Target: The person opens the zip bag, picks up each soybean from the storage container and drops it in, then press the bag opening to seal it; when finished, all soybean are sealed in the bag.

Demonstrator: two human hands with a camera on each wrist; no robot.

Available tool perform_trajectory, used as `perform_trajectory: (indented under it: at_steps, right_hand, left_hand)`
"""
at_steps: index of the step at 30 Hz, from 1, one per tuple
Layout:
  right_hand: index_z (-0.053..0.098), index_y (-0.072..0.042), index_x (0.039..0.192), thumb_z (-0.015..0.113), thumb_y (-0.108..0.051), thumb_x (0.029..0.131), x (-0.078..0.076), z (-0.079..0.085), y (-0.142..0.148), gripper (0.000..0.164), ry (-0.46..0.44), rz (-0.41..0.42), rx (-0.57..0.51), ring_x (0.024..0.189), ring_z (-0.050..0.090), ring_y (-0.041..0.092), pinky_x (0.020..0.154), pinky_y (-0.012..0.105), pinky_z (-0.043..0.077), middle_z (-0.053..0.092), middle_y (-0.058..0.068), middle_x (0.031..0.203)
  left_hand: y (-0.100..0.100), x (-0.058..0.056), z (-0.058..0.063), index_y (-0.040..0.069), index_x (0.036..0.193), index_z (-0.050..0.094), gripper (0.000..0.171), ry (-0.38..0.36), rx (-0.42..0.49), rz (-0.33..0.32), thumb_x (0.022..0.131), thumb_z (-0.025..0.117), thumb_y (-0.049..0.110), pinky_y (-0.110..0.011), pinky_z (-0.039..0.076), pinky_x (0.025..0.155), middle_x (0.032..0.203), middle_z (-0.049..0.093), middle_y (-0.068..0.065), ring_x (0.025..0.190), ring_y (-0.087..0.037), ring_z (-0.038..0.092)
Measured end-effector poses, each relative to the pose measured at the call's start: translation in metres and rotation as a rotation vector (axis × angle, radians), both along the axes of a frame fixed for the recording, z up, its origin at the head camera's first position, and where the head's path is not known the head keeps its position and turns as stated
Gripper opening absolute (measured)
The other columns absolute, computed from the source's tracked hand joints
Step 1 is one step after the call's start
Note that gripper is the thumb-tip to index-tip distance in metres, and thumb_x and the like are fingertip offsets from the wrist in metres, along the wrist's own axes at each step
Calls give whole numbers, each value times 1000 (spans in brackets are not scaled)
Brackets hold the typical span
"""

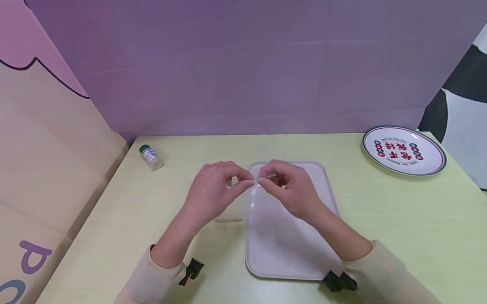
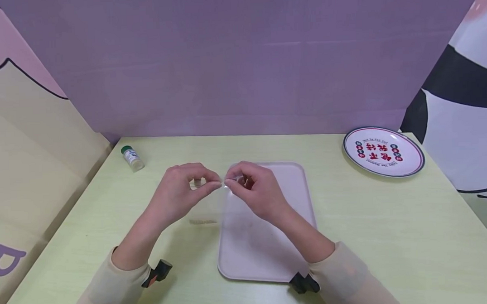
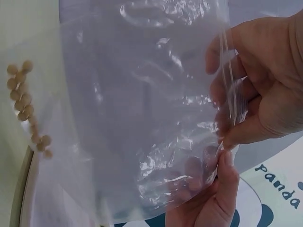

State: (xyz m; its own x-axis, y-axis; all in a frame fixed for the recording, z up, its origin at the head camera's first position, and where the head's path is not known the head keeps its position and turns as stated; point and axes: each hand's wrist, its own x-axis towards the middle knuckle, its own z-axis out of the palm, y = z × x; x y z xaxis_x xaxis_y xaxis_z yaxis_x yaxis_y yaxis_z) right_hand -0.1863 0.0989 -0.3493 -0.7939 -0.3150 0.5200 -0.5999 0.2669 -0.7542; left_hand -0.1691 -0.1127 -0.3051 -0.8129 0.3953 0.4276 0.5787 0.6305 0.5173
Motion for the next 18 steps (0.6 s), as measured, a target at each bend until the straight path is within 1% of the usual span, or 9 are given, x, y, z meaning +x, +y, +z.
perform_trajectory:
  at_steps: [2, 4, 6, 9, 12, 14, 18]
  right_hand:
    - [71, -8, 94, 72, -2, 93, 0, 0, 1, 6, -7, -5, -19, 58, 47, 15, 51, 26, 39, 59, -2, 76]
    - [71, -6, 94, 71, -1, 92, 0, 0, 1, 6, -28, 0, -45, 57, 46, 15, 51, 25, 39, 58, 0, 76]
    - [70, -5, 95, 71, -1, 93, 0, 1, 1, 4, -57, 5, -63, 59, 48, 15, 52, 25, 40, 60, 0, 77]
    - [71, -7, 95, 71, -2, 93, 0, 1, 1, 5, -78, 24, -65, 63, 52, 16, 54, 25, 43, 62, 0, 81]
    - [71, -10, 94, 72, -2, 92, 0, 0, 0, 8, -50, 41, -47, 67, 53, 16, 55, 26, 44, 63, -2, 82]
    - [72, -11, 93, 73, -2, 91, 0, 0, 0, 9, -17, 52, -39, 66, 52, 16, 54, 26, 44, 62, -2, 81]
    - [72, -10, 90, 75, -1, 90, 0, 1, -1, 10, 37, 37, -32, 61, 52, 16, 54, 25, 45, 61, -3, 78]
  left_hand:
    - [-1, 0, 1, 16, 95, 81, 5, -14, 18, 1, 90, 80, 17, -31, 48, 75, 82, 68, 11, 73, -10, 57]
    - [-1, 1, 2, 16, 94, 81, 5, -10, 34, 2, 90, 80, 16, -31, 48, 75, 82, 68, 11, 72, -10, 57]
    - [-1, 0, 2, 15, 93, 81, 5, 6, 40, 7, 89, 80, 14, -32, 47, 76, 81, 68, 10, 71, -13, 58]
    - [-1, 1, 1, 15, 92, 80, 4, 42, 24, 15, 88, 80, 13, -36, 44, 79, 80, 69, 10, 71, -14, 58]
    - [0, 2, 1, 16, 91, 80, 5, 70, 2, 15, 87, 81, 12, -39, 44, 78, 80, 69, 10, 70, -12, 58]
    - [0, 3, 1, 16, 91, 81, 5, 83, -9, 11, 87, 82, 13, -39, 44, 77, 81, 70, 9, 71, -11, 58]
    - [1, 3, 2, 16, 93, 81, 6, 73, -23, 5, 87, 82, 16, -36, 45, 78, 83, 71, 10, 73, -10, 59]
